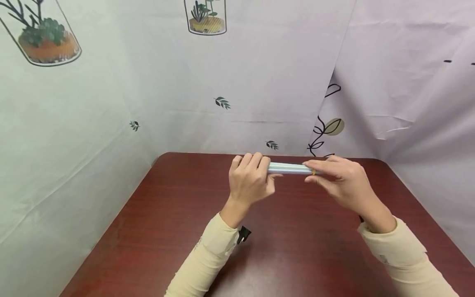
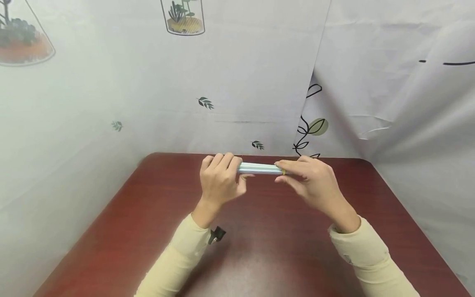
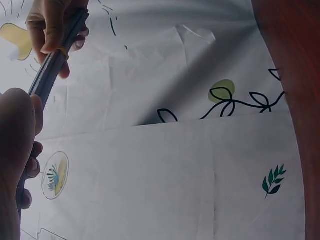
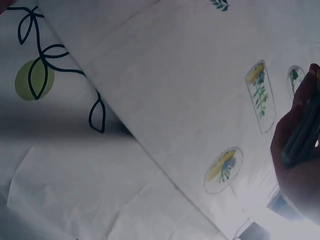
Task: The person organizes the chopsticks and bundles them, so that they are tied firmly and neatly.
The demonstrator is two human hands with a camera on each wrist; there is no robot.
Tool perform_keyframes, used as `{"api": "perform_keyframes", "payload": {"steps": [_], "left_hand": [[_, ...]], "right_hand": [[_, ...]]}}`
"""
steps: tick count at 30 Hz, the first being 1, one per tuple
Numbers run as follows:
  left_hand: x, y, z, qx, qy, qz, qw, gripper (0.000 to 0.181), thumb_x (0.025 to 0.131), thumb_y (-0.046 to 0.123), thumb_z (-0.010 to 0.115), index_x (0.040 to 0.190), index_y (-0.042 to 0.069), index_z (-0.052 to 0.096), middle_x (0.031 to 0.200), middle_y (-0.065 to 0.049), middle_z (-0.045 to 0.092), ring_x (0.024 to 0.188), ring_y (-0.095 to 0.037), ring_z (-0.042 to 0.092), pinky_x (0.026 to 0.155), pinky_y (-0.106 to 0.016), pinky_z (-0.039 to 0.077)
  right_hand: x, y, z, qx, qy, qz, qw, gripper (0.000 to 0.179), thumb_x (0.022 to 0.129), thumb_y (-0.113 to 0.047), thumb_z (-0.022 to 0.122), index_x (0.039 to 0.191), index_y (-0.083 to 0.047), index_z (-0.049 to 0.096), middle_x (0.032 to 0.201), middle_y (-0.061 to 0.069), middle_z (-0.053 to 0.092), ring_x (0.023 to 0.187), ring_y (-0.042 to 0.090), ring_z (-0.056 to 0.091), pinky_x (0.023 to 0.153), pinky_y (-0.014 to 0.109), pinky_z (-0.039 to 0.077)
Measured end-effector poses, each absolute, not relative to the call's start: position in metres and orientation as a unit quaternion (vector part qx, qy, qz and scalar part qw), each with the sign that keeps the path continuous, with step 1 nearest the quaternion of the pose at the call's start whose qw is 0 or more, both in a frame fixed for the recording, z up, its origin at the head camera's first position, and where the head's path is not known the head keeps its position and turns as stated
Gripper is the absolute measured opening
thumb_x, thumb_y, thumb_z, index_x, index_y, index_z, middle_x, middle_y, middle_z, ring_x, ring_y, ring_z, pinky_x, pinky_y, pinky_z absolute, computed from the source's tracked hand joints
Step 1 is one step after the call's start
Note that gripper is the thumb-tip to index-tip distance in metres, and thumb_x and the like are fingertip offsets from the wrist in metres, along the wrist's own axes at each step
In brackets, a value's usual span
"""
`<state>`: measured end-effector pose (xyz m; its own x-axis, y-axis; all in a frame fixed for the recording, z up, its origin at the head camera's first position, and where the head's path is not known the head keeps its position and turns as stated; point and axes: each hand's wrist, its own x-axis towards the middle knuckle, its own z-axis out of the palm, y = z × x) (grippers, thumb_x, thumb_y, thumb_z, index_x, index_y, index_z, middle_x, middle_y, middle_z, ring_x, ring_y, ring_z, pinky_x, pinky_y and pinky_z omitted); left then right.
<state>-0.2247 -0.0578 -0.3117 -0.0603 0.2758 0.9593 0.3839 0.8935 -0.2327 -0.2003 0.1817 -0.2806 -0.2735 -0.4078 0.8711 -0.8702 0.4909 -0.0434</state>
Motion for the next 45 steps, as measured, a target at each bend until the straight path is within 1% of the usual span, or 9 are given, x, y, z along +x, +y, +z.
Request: {"api": "perform_keyframes", "payload": {"steps": [4, 6, 11, 21, 26, 33, 39, 42, 45], "left_hand": [[-0.225, -0.059, -0.31, -0.228, -0.729, -0.038, 0.645, 0.036, 0.089, 0.043, 0.053, 0.071, 0.012, 0.053, 0.067, 0.0, 0.047, 0.063, -0.02, 0.048, 0.068, -0.036, 0.04], [-0.225, -0.059, -0.31, -0.227, -0.729, -0.037, 0.645, 0.036, 0.088, 0.044, 0.053, 0.071, 0.012, 0.053, 0.066, 0.0, 0.047, 0.063, -0.02, 0.048, 0.068, -0.035, 0.04], [-0.225, -0.059, -0.31, -0.225, -0.725, -0.038, 0.649, 0.036, 0.089, 0.043, 0.051, 0.07, 0.012, 0.052, 0.066, 0.0, 0.047, 0.063, -0.019, 0.048, 0.069, -0.035, 0.04], [-0.221, -0.051, -0.311, -0.229, -0.724, -0.028, 0.65, 0.036, 0.09, 0.044, 0.049, 0.072, 0.013, 0.056, 0.068, 0.001, 0.051, 0.064, -0.02, 0.049, 0.068, -0.037, 0.039], [-0.222, -0.05, -0.311, -0.239, -0.725, -0.022, 0.645, 0.037, 0.091, 0.046, 0.05, 0.074, 0.014, 0.058, 0.071, 0.001, 0.054, 0.065, -0.019, 0.049, 0.069, -0.036, 0.039], [-0.221, -0.054, -0.309, -0.241, -0.727, -0.033, 0.642, 0.041, 0.093, 0.048, 0.049, 0.075, 0.013, 0.058, 0.071, 0.0, 0.053, 0.065, -0.019, 0.049, 0.07, -0.036, 0.04], [-0.222, -0.057, -0.307, -0.238, -0.73, -0.041, 0.64, 0.039, 0.092, 0.047, 0.05, 0.075, 0.013, 0.057, 0.069, 0.0, 0.05, 0.065, -0.02, 0.049, 0.07, -0.036, 0.04], [-0.221, -0.058, -0.308, -0.236, -0.729, -0.037, 0.641, 0.041, 0.093, 0.048, 0.047, 0.074, 0.013, 0.055, 0.069, 0.0, 0.05, 0.065, -0.02, 0.049, 0.069, -0.036, 0.04], [-0.221, -0.054, -0.309, -0.235, -0.728, -0.041, 0.643, 0.042, 0.094, 0.048, 0.045, 0.073, 0.012, 0.055, 0.068, 0.0, 0.05, 0.064, -0.02, 0.049, 0.068, -0.036, 0.04]], "right_hand": [[-0.199, 0.192, -0.276, 0.435, -0.759, 0.31, 0.372, 0.045, 0.088, -0.048, 0.068, 0.102, -0.006, 0.078, 0.085, 0.002, 0.073, 0.069, -0.001, 0.056, 0.059, 0.014, 0.039], [-0.198, 0.196, -0.275, 0.434, -0.764, 0.314, 0.361, 0.033, 0.089, -0.038, 0.073, 0.1, -0.007, 0.078, 0.087, 0.002, 0.074, 0.075, -0.002, 0.061, 0.064, 0.013, 0.041], [-0.199, 0.194, -0.276, 0.428, -0.767, 0.284, 0.383, 0.029, 0.092, -0.036, 0.071, 0.097, -0.009, 0.077, 0.089, 0.0, 0.074, 0.085, 0.002, 0.065, 0.078, 0.011, 0.043], [-0.198, 0.173, -0.281, 0.417, -0.75, 0.216, 0.466, 0.042, 0.094, -0.048, 0.063, 0.097, -0.01, 0.08, 0.089, 0.0, 0.075, 0.065, 0.014, 0.063, 0.056, 0.027, 0.042], [-0.194, 0.167, -0.28, 0.401, -0.771, 0.225, 0.441, 0.047, 0.091, -0.054, 0.061, 0.102, -0.012, 0.079, 0.089, 0.0, 0.075, 0.063, 0.013, 0.06, 0.056, 0.027, 0.044], [-0.194, 0.186, -0.27, 0.423, -0.782, 0.238, 0.39, 0.048, 0.091, -0.056, 0.06, 0.103, -0.014, 0.079, 0.093, -0.006, 0.075, 0.075, -0.001, 0.065, 0.066, 0.014, 0.047], [-0.195, 0.198, -0.265, 0.473, -0.729, 0.347, 0.353, 0.031, 0.087, -0.029, 0.077, 0.096, 0.0, 0.078, 0.088, 0.005, 0.075, 0.079, 0.001, 0.065, 0.075, 0.011, 0.047], [-0.192, 0.196, -0.263, 0.488, -0.709, 0.393, 0.325, 0.022, 0.076, -0.003, 0.084, 0.094, 0.006, 0.075, 0.088, 0.011, 0.074, 0.082, 0.006, 0.066, 0.072, 0.013, 0.047], [-0.189, 0.195, -0.262, 0.489, -0.701, 0.418, 0.308, 0.033, 0.063, 0.017, 0.082, 0.094, 0.008, 0.074, 0.089, 0.014, 0.073, 0.083, 0.009, 0.066, 0.067, 0.014, 0.047]]}}
